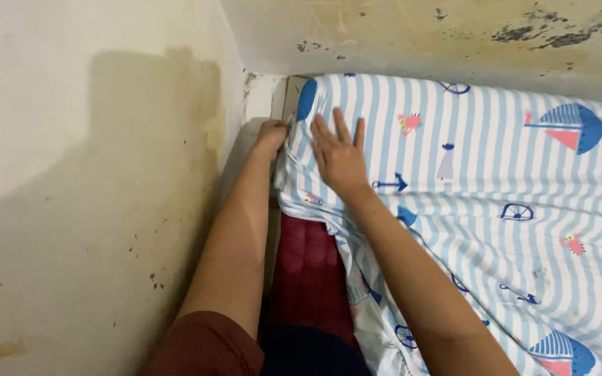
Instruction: The person spreads a light blue and white striped sheet over a red mattress on the floor. They smooth the sheet, fold the edges, and tuck them under the mattress to secure it.
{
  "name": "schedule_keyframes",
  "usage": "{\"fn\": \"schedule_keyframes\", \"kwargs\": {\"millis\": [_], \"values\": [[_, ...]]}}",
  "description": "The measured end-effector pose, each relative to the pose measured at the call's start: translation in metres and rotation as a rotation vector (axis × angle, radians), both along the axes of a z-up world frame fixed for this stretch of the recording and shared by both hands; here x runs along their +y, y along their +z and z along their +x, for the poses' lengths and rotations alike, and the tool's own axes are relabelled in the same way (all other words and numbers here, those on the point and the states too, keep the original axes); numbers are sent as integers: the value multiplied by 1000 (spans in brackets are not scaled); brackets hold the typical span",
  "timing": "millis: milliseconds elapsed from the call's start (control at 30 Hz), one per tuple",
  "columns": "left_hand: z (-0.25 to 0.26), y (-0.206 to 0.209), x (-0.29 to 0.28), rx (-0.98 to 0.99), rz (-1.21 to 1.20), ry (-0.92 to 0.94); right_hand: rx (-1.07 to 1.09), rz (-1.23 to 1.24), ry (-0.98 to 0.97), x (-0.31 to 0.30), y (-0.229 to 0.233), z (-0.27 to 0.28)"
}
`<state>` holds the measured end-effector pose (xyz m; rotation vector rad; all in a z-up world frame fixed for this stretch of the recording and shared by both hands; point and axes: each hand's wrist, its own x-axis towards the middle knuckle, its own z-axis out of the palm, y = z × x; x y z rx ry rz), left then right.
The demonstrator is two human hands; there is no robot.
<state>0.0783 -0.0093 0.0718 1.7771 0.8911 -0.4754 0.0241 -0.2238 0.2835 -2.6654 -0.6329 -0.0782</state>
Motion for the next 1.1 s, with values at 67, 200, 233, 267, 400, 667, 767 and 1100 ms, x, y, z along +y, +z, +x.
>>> {"fn": "schedule_keyframes", "kwargs": {"millis": [67,200,233,267,400,667,767,1100], "values": [[13,92,-30,-2,-65,72,35,6,0,-3,-2,-15],[21,113,-43,-164,52,-21,173,98,21,-9,12,-25],[13,102,-35,-166,58,-24,170,103,19,-8,13,-21],[5,90,-31,-187,113,-25,215,218,-3,-9,14,-18],[-19,71,-17,-281,172,-131,155,400,-92,-17,23,10],[-70,76,-13,-215,194,-305,157,114,10,-26,-25,97],[-69,52,-8,-152,150,-307,239,4,71,-25,-1,111],[-33,100,-8,-35,186,-393,398,-168,47,-5,-48,160]]}}
